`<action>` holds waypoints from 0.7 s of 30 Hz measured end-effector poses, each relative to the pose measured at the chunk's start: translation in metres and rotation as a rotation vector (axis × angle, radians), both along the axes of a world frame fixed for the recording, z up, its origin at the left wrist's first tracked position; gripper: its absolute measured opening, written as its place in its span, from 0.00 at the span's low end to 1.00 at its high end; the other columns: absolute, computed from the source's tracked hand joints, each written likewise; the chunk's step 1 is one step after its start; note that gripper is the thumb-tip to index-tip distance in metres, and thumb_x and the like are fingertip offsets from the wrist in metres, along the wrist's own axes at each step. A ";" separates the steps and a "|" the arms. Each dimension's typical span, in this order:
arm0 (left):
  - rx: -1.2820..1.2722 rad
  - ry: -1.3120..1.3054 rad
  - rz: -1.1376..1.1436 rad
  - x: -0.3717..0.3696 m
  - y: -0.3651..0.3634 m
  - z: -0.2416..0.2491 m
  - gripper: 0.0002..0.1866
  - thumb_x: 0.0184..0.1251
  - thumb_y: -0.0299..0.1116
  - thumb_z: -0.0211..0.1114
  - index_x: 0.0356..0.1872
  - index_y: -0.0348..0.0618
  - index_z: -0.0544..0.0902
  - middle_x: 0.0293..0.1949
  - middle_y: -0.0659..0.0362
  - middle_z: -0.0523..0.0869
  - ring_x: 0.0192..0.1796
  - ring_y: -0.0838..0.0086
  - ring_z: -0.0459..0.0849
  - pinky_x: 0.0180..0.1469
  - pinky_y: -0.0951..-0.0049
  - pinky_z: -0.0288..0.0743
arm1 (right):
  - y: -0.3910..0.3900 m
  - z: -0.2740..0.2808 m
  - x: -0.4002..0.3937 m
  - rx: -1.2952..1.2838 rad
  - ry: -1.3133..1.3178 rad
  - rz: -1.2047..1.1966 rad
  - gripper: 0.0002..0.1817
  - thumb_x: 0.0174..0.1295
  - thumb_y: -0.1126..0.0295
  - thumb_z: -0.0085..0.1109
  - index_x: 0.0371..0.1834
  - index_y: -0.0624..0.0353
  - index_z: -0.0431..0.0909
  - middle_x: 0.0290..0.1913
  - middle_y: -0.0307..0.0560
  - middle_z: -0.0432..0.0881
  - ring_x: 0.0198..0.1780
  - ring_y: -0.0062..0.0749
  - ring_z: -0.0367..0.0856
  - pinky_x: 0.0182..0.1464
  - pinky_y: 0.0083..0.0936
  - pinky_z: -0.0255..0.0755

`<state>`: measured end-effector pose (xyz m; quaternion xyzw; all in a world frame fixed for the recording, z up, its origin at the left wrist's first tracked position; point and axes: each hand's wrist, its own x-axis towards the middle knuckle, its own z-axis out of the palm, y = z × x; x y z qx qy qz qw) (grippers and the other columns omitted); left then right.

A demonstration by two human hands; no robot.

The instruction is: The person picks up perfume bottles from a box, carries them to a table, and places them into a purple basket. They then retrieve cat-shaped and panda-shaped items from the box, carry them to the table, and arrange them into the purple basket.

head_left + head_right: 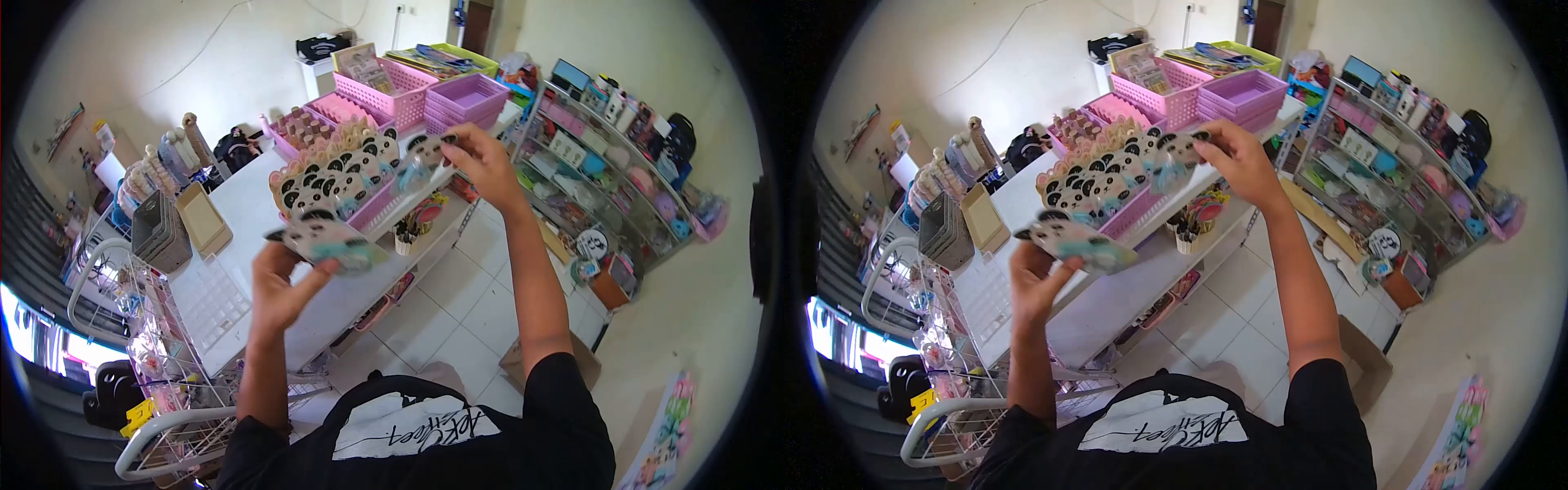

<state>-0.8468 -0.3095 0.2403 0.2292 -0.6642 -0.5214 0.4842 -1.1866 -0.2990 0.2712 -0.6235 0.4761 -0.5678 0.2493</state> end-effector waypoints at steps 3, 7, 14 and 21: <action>-0.061 0.135 0.141 -0.011 -0.022 0.012 0.22 0.56 0.16 0.71 0.53 0.32 0.78 0.47 0.52 0.87 0.51 0.69 0.85 0.59 0.66 0.76 | -0.058 0.008 -0.011 -0.052 0.068 0.089 0.08 0.67 0.73 0.59 0.47 0.62 0.78 0.38 0.37 0.83 0.40 0.18 0.80 0.45 0.20 0.74; -0.094 0.112 0.302 -0.028 -0.032 0.014 0.22 0.56 0.17 0.71 0.53 0.31 0.78 0.46 0.52 0.87 0.50 0.70 0.85 0.58 0.67 0.77 | -0.099 -0.008 -0.018 -0.010 0.148 0.260 0.09 0.67 0.77 0.58 0.48 0.61 0.78 0.37 0.37 0.83 0.39 0.18 0.79 0.42 0.18 0.73; -0.263 -0.208 0.607 -0.082 -0.046 0.027 0.21 0.53 0.21 0.74 0.50 0.32 0.81 0.44 0.53 0.87 0.45 0.73 0.85 0.52 0.72 0.76 | -0.134 -0.027 -0.029 -0.157 0.397 0.475 0.06 0.63 0.76 0.62 0.43 0.62 0.80 0.31 0.42 0.84 0.32 0.23 0.81 0.35 0.24 0.72; -0.335 -0.378 0.756 -0.126 -0.052 0.017 0.23 0.48 0.26 0.77 0.49 0.36 0.83 0.40 0.57 0.83 0.43 0.70 0.79 0.45 0.71 0.72 | -0.130 0.011 -0.037 -0.353 0.352 0.454 0.22 0.59 0.70 0.69 0.56 0.57 0.76 0.48 0.40 0.83 0.45 0.27 0.78 0.42 0.27 0.72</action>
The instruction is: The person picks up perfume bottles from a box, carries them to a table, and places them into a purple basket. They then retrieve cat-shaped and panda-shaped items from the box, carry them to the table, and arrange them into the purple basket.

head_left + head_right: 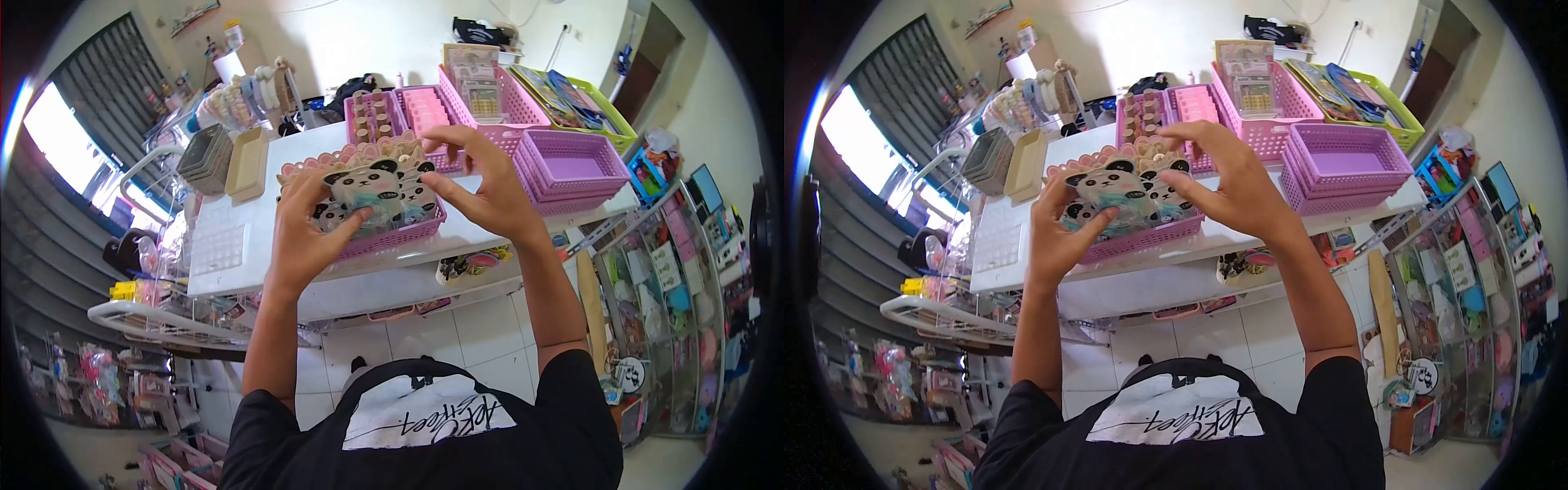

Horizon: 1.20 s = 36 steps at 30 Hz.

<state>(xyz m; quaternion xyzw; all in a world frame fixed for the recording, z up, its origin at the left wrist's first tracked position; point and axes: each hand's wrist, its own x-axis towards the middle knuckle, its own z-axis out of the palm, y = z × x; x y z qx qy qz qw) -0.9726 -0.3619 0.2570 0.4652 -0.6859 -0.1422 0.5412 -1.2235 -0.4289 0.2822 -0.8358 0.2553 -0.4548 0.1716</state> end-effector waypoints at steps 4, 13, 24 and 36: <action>-0.003 -0.171 0.135 -0.008 0.003 -0.005 0.25 0.44 0.30 0.79 0.47 0.37 0.83 0.46 0.55 0.82 0.54 0.61 0.77 0.55 0.65 0.69 | -0.009 0.008 0.028 -0.232 -0.022 0.254 0.27 0.55 0.75 0.70 0.60 0.54 0.77 0.46 0.40 0.83 0.50 0.35 0.76 0.54 0.32 0.72; -0.305 -0.475 0.279 -0.007 0.007 -0.011 0.43 0.41 0.34 0.82 0.64 0.46 0.72 0.63 0.53 0.73 0.68 0.54 0.66 0.72 0.53 0.57 | -0.028 -0.010 0.034 -0.252 0.012 0.281 0.24 0.55 0.77 0.68 0.58 0.54 0.79 0.48 0.45 0.84 0.47 0.40 0.79 0.52 0.37 0.74; -0.407 -0.471 0.294 -0.002 0.006 -0.036 0.44 0.46 0.41 0.81 0.66 0.51 0.67 0.66 0.53 0.69 0.72 0.55 0.60 0.74 0.46 0.48 | -0.033 -0.017 0.037 -0.348 0.089 0.270 0.25 0.53 0.79 0.69 0.57 0.54 0.80 0.41 0.42 0.84 0.42 0.38 0.78 0.45 0.32 0.75; -0.362 -0.667 0.387 -0.006 0.010 -0.055 0.40 0.49 0.40 0.79 0.65 0.52 0.69 0.65 0.55 0.72 0.73 0.55 0.59 0.76 0.43 0.40 | -0.034 -0.026 0.040 -0.346 0.176 0.235 0.24 0.50 0.76 0.68 0.54 0.50 0.80 0.38 0.41 0.80 0.47 0.40 0.76 0.51 0.38 0.69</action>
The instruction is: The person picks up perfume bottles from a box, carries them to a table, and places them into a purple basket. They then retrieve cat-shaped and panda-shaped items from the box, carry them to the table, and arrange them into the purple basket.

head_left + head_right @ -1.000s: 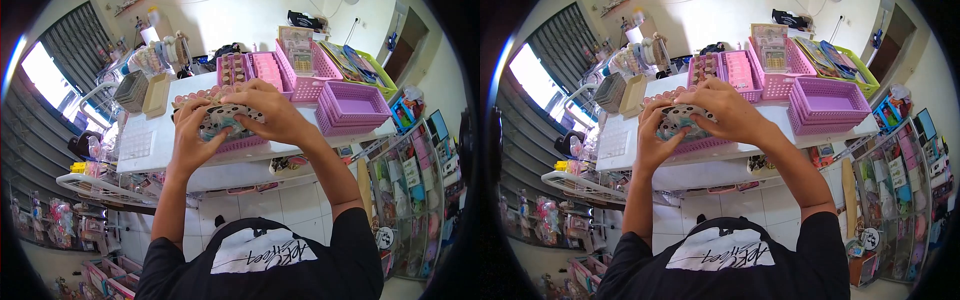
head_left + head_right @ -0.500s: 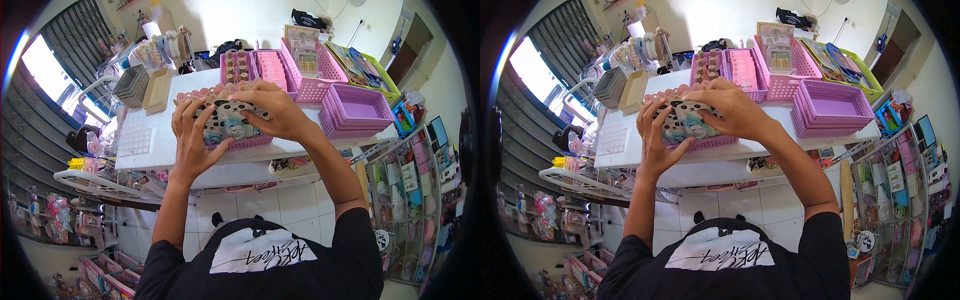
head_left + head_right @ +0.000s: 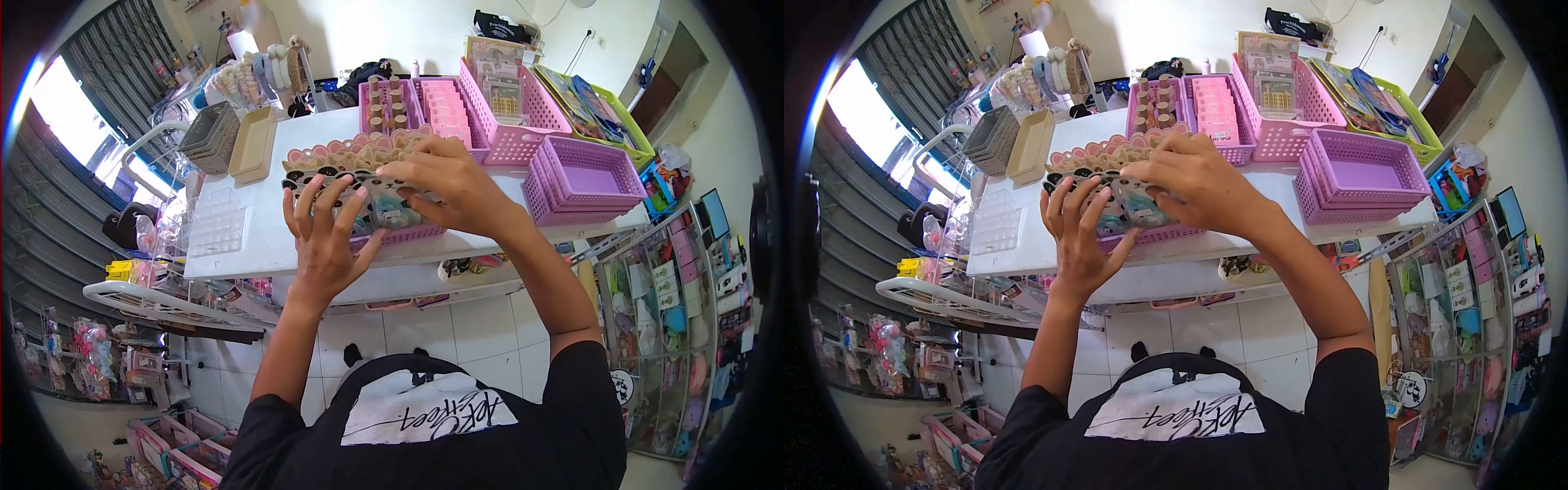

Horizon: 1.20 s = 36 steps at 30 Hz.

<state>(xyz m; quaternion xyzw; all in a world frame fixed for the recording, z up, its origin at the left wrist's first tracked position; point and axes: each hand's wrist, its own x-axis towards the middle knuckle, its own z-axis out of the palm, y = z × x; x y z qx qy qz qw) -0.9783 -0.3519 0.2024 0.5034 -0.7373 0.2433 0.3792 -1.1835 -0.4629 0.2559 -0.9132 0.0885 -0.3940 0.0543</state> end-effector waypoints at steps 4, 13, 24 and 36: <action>0.004 -0.022 0.009 -0.001 0.007 -0.008 0.36 0.50 0.39 0.79 0.61 0.52 0.73 0.65 0.55 0.71 0.73 0.54 0.58 0.76 0.44 0.40 | 0.012 -0.011 0.005 -0.153 0.071 -0.107 0.21 0.47 0.73 0.68 0.48 0.48 0.81 0.44 0.38 0.78 0.54 0.37 0.73 0.55 0.38 0.62; -0.115 0.555 0.031 0.031 0.015 -0.024 0.32 0.60 0.31 0.70 0.65 0.41 0.65 0.69 0.47 0.65 0.72 0.53 0.61 0.73 0.49 0.53 | 0.049 0.004 -0.007 -0.187 -0.025 -0.305 0.27 0.50 0.65 0.72 0.56 0.49 0.78 0.56 0.45 0.74 0.58 0.43 0.70 0.59 0.41 0.60; 0.715 1.034 0.029 0.069 0.021 -0.033 0.19 0.69 0.28 0.51 0.56 0.27 0.76 0.48 0.50 0.83 0.57 0.69 0.79 0.63 0.72 0.68 | 0.003 -0.037 -0.294 0.435 -0.908 -0.916 0.30 0.64 0.51 0.63 0.64 0.55 0.73 0.64 0.49 0.73 0.68 0.45 0.68 0.69 0.41 0.60; 0.621 1.035 0.190 0.103 0.052 -0.025 0.15 0.73 0.29 0.53 0.53 0.30 0.79 0.41 0.54 0.85 0.40 0.75 0.85 0.38 0.74 0.84 | -0.015 -0.107 -0.292 1.000 -0.849 -0.504 0.46 0.61 0.32 0.54 0.72 0.57 0.65 0.67 0.46 0.72 0.68 0.38 0.68 0.71 0.40 0.55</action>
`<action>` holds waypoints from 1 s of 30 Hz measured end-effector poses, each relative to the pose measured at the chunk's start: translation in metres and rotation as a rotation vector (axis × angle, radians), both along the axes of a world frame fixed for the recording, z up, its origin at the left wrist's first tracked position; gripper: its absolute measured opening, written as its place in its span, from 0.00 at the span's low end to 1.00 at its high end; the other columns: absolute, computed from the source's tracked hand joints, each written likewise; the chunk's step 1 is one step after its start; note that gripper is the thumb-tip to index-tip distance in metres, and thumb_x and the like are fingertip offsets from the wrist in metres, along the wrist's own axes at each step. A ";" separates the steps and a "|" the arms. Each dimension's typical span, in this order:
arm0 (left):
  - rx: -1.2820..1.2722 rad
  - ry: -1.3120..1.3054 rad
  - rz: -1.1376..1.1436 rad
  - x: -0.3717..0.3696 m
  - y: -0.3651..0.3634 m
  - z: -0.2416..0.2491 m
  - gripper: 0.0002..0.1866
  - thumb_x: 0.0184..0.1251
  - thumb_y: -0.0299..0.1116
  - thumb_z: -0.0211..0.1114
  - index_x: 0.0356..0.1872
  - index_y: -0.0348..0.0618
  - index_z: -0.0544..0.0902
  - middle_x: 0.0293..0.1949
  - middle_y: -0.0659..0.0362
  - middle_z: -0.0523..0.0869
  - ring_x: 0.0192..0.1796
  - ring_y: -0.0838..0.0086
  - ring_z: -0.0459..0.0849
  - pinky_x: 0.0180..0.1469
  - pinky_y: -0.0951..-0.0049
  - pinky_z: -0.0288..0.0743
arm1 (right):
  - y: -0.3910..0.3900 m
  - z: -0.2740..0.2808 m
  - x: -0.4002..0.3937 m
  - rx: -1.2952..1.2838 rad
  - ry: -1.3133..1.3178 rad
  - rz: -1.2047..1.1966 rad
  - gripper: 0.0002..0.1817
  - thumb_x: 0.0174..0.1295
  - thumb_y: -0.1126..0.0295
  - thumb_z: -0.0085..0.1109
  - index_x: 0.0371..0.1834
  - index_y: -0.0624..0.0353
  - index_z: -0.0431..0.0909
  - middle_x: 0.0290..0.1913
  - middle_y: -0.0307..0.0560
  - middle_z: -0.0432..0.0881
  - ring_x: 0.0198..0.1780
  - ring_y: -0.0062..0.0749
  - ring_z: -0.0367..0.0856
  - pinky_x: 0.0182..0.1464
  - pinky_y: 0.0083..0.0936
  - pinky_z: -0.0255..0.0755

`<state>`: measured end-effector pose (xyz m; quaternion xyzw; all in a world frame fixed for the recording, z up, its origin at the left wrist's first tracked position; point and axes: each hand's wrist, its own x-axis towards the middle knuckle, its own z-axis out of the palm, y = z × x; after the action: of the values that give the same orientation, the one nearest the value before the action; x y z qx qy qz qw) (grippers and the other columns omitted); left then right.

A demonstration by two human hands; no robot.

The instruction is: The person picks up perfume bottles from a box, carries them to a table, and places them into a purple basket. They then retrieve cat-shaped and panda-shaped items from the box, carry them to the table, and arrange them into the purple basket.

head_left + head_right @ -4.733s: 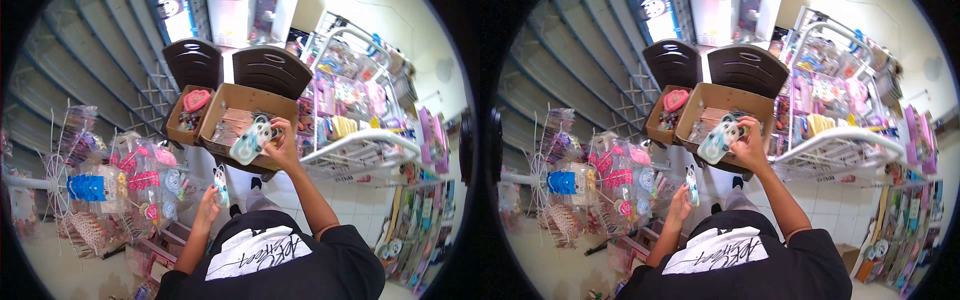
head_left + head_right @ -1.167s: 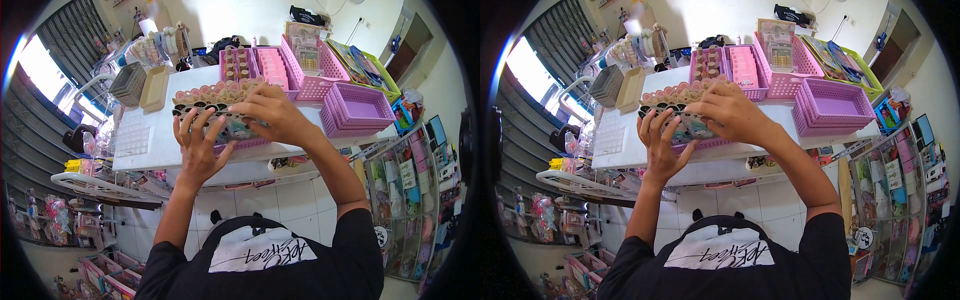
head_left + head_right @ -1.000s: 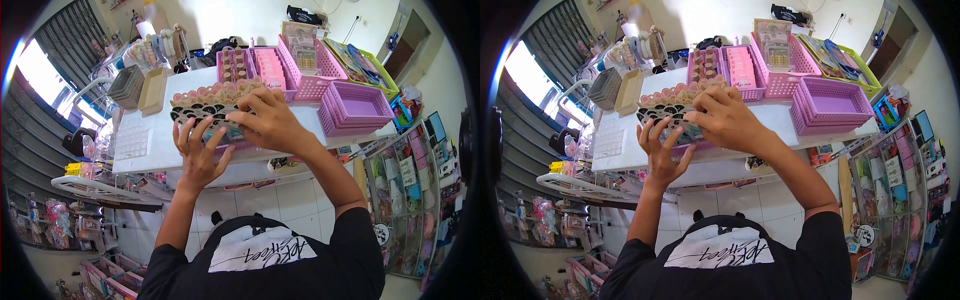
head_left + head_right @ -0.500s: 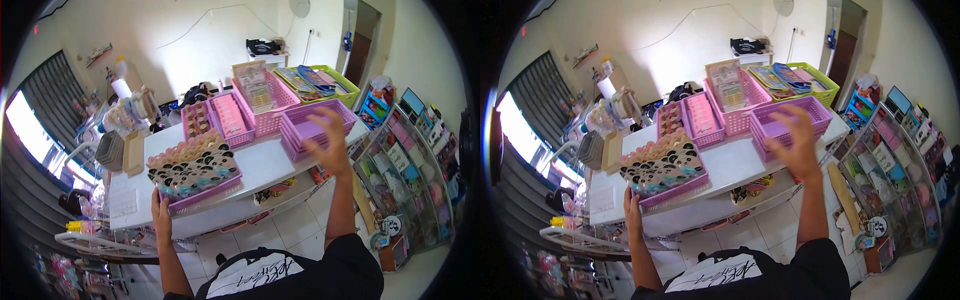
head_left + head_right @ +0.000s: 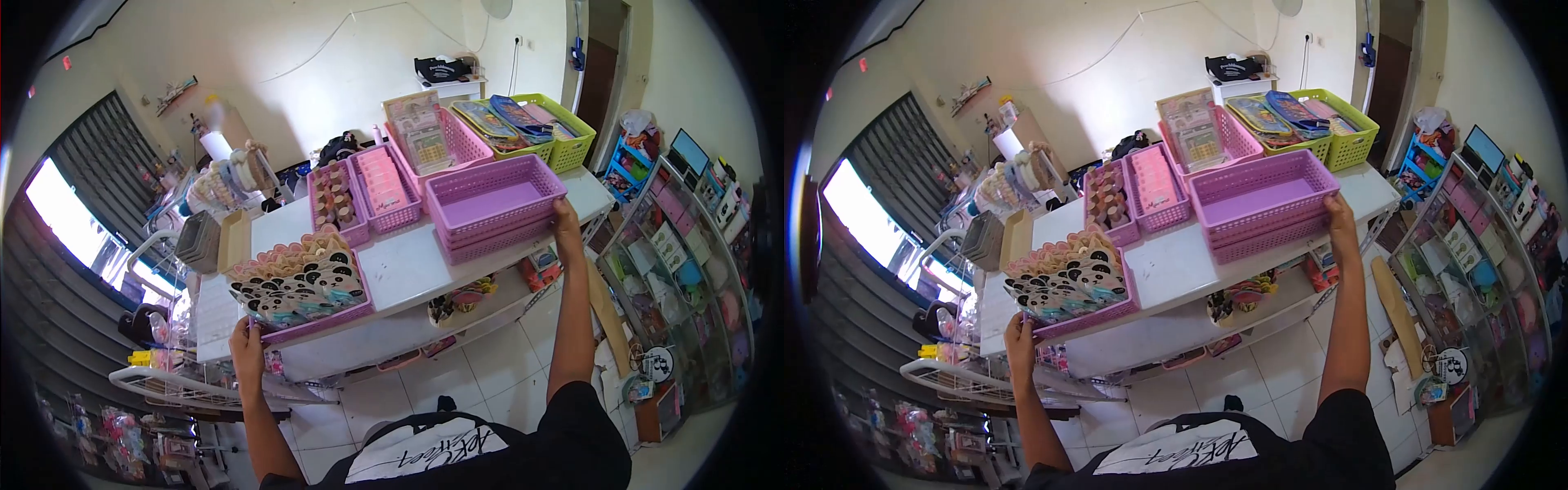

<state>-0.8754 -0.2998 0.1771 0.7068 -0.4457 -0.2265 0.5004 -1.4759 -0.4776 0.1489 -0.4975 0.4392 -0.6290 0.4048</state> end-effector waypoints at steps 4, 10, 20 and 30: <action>-0.031 0.029 0.022 0.024 0.034 -0.006 0.14 0.73 0.29 0.52 0.52 0.32 0.78 0.38 0.57 0.83 0.35 0.77 0.83 0.35 0.77 0.82 | 0.015 -0.001 0.067 -0.059 -0.053 -0.021 0.30 0.70 0.51 0.54 0.68 0.59 0.71 0.58 0.42 0.78 0.61 0.27 0.71 0.66 0.26 0.59; 0.007 -0.067 0.093 0.048 0.073 -0.009 0.14 0.70 0.25 0.54 0.51 0.28 0.80 0.33 0.55 0.86 0.32 0.78 0.83 0.34 0.76 0.78 | 0.068 0.017 0.145 -0.537 0.334 -0.584 0.35 0.58 0.60 0.64 0.67 0.63 0.66 0.60 0.47 0.73 0.55 0.33 0.74 0.63 0.30 0.62; -0.049 -0.013 -0.185 0.011 0.114 0.023 0.09 0.70 0.22 0.54 0.45 0.30 0.80 0.34 0.60 0.83 0.35 0.81 0.81 0.37 0.80 0.75 | 0.234 -0.003 0.280 -0.265 0.183 0.635 0.66 0.44 0.57 0.83 0.80 0.56 0.41 0.80 0.57 0.42 0.81 0.47 0.42 0.78 0.42 0.48; 0.091 0.291 -0.649 -0.173 0.101 0.029 0.12 0.72 0.26 0.59 0.51 0.29 0.81 0.36 0.59 0.85 0.39 0.79 0.81 0.44 0.78 0.76 | 0.327 -0.045 0.113 -0.024 0.332 0.034 0.51 0.49 0.71 0.80 0.74 0.61 0.54 0.70 0.54 0.67 0.69 0.38 0.69 0.70 0.36 0.64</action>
<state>-1.0486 -0.1989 0.2061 0.5106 -0.5604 -0.4916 0.4285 -1.3632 -0.1510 0.1044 -0.6068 0.4838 -0.5365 0.3314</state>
